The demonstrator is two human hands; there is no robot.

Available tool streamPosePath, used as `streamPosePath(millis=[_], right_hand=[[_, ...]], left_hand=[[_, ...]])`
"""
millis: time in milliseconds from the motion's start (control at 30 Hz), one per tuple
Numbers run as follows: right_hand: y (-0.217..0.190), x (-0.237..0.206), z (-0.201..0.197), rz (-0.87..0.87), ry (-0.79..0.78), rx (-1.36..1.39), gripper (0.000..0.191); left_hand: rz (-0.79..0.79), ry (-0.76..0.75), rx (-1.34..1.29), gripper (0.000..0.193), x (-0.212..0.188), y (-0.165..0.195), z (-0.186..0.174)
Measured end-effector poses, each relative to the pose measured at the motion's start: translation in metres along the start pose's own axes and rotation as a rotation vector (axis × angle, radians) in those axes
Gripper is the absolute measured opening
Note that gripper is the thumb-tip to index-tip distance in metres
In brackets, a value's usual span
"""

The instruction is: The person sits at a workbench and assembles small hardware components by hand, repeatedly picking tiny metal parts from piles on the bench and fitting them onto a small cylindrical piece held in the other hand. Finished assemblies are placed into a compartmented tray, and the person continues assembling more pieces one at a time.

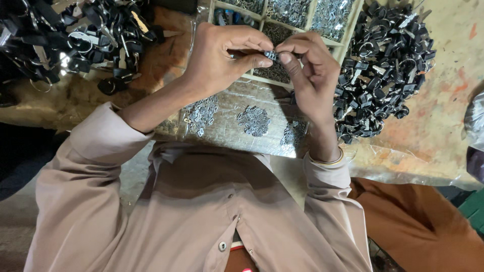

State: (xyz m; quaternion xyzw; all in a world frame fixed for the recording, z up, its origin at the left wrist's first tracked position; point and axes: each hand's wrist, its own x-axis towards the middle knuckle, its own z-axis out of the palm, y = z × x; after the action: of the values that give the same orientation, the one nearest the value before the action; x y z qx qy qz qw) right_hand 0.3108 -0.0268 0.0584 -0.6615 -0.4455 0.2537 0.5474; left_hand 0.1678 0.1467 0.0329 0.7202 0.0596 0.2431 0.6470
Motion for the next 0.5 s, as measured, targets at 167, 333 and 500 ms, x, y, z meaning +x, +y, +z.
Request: streamPosePath(millis=[167, 333, 500], right_hand=[[-0.007, 0.001, 0.004, 0.006, 0.014, -0.116, 0.014], [-0.004, 0.0, 0.0, -0.091, -0.006, -0.231, 0.014], [0.01, 0.0, -0.005, 0.05, 0.094, 0.06, 0.013]], left_hand=[[0.014, 0.006, 0.019, 0.017, -0.001, -0.003, 0.0], [0.049, -0.016, 0.045, 0.014, -0.002, -0.005, -0.001], [0.068, -0.013, 0.044, 0.015, -0.002, -0.007, 0.0]])
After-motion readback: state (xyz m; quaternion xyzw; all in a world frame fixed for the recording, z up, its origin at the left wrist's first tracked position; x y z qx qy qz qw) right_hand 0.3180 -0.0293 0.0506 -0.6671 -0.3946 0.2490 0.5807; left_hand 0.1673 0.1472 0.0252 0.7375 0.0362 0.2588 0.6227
